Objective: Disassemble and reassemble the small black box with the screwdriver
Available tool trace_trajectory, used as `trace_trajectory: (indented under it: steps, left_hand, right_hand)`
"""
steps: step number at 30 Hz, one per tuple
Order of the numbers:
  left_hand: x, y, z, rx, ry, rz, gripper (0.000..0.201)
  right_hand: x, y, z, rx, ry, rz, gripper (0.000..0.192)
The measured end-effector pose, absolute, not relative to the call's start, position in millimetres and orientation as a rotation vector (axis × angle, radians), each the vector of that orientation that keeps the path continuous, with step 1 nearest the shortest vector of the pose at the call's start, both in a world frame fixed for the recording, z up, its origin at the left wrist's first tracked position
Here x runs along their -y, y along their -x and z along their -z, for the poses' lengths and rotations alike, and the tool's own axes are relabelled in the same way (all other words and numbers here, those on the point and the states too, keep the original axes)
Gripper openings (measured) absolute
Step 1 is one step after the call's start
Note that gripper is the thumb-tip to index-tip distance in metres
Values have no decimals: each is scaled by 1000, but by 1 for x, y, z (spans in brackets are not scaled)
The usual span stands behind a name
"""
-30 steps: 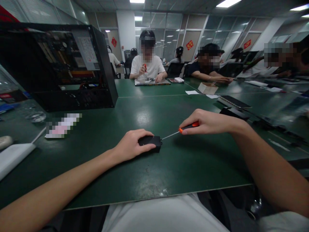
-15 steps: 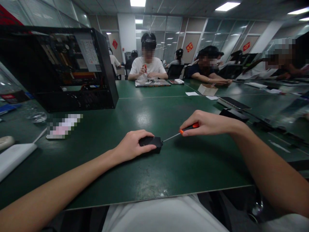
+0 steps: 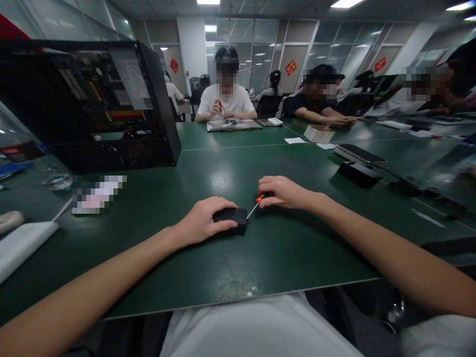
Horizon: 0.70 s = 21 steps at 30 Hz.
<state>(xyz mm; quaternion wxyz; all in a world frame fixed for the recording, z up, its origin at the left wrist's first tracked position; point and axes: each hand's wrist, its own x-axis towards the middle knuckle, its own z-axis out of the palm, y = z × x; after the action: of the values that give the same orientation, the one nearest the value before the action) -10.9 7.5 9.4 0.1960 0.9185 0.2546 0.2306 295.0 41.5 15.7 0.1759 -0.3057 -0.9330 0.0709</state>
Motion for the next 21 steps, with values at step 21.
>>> trace_trajectory:
  steps: [21]
  left_hand:
    - [-9,13,-15,-672,-2495,-669,35]
  right_hand:
    - [-36,-279,-3,2638,870,-26,60]
